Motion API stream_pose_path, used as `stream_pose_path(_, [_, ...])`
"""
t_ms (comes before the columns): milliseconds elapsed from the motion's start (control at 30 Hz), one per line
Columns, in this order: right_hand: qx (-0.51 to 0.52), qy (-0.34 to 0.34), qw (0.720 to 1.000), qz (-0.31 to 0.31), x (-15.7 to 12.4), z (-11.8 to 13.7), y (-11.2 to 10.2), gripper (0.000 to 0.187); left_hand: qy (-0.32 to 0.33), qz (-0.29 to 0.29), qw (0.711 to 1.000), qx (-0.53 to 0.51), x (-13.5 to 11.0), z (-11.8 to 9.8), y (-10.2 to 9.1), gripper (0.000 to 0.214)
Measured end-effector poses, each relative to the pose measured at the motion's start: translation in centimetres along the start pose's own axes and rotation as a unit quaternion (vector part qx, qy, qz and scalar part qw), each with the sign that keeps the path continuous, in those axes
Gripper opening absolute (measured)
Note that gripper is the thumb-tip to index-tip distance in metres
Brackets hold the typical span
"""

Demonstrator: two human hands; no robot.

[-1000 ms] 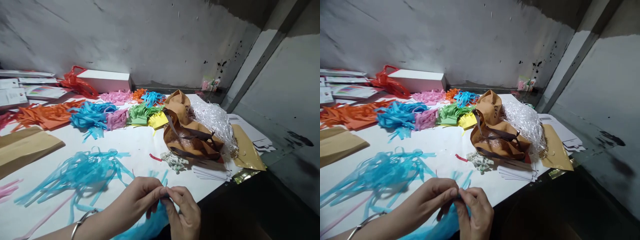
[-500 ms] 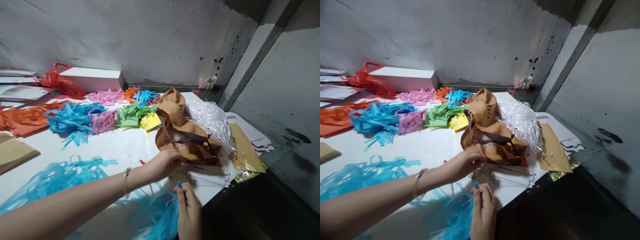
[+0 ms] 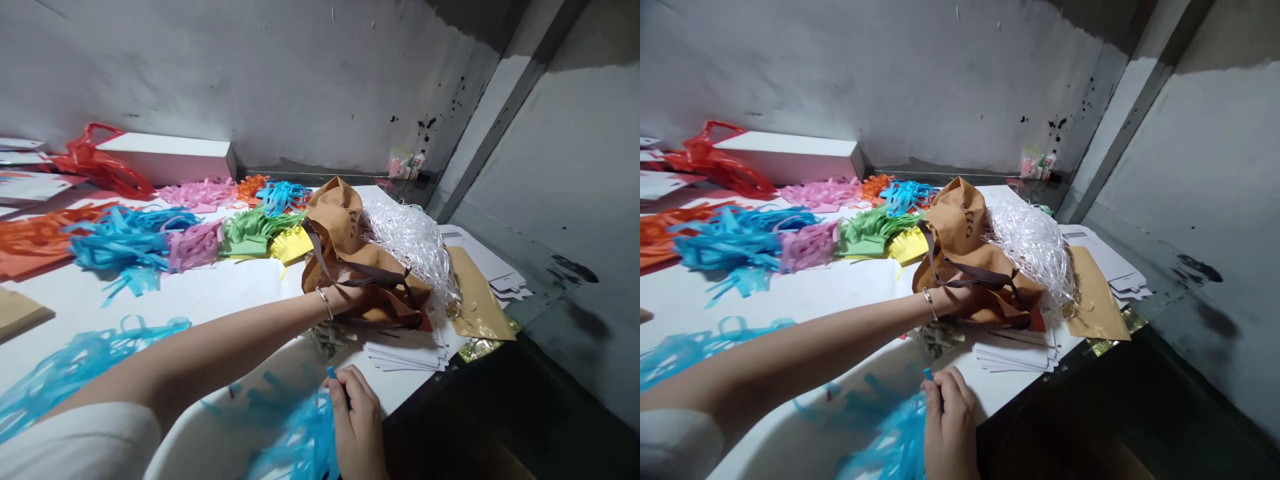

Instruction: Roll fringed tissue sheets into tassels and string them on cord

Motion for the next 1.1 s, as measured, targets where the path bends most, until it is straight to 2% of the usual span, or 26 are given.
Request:
stream_pose_path(67, [-0.003,0.001,1.0,0.0,0.0,0.0,-0.1,0.029,-0.019,-0.009,1.0,-0.011,-1.5,-0.1,-1.2,0.029])
stream_pose_path(133, [-0.007,0.002,1.0,-0.007,0.0,-0.2,-0.4,0.03,-0.043,-0.014,0.999,-0.026,-4.1,-0.3,-2.4,0.032])
stream_pose_path(200, [-0.009,-0.004,1.0,-0.023,-0.3,0.0,-0.9,0.029,-0.088,-0.02,0.991,-0.1,-8.0,-0.5,-3.0,0.03])
stream_pose_path(267, [-0.004,-0.015,0.999,-0.034,-0.7,0.7,-1.5,0.026,-0.143,-0.036,0.966,-0.213,-12.5,-1.1,-2.9,0.03])
stream_pose_path(367, [0.011,-0.05,0.999,-0.013,-1.9,3.1,-1.6,0.019,-0.186,-0.084,0.928,-0.31,-18.4,-2.5,-2.7,0.032])
stream_pose_path(500, [0.027,-0.124,0.992,0.026,-3.6,7.5,-0.6,0.014,-0.175,-0.139,0.921,-0.32,-23.2,-3.7,-2.7,0.029])
stream_pose_path(600, [-0.004,-0.193,0.98,0.039,-4.8,10.2,1.0,0.013,-0.157,-0.191,0.918,-0.309,-25.4,-3.5,-3.2,0.031])
stream_pose_path(733, [-0.061,-0.239,0.968,0.05,-5.7,11.6,3.0,0.014,-0.15,-0.236,0.92,-0.275,-27.7,-3.3,-4.1,0.035])
stream_pose_path(833, [-0.087,-0.245,0.962,0.082,-6.0,11.9,3.7,0.016,-0.141,-0.232,0.933,-0.237,-28.6,-3.7,-4.7,0.035])
stream_pose_path(933, [-0.105,-0.233,0.956,0.147,-5.9,12.2,4.1,0.02,-0.122,-0.211,0.953,-0.177,-29.1,-4.5,-5.1,0.033])
stream_pose_path(1033, [-0.094,-0.21,0.948,0.22,-5.8,12.5,4.5,0.022,-0.095,-0.182,0.972,-0.118,-29.2,-5.4,-5.2,0.028])
stream_pose_path(1100, [-0.081,-0.201,0.947,0.235,-5.7,12.6,4.7,0.021,-0.077,-0.167,0.979,-0.085,-29.3,-5.9,-5.4,0.025])
Point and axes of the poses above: each hand's wrist, its own x-axis towards the middle knuckle, its own y-axis out of the palm, z = x × y, the point moved 9 cm from there along x, towards the middle knuckle, and after that the axes turned 15 degrees about y, right-handed, at the moved point
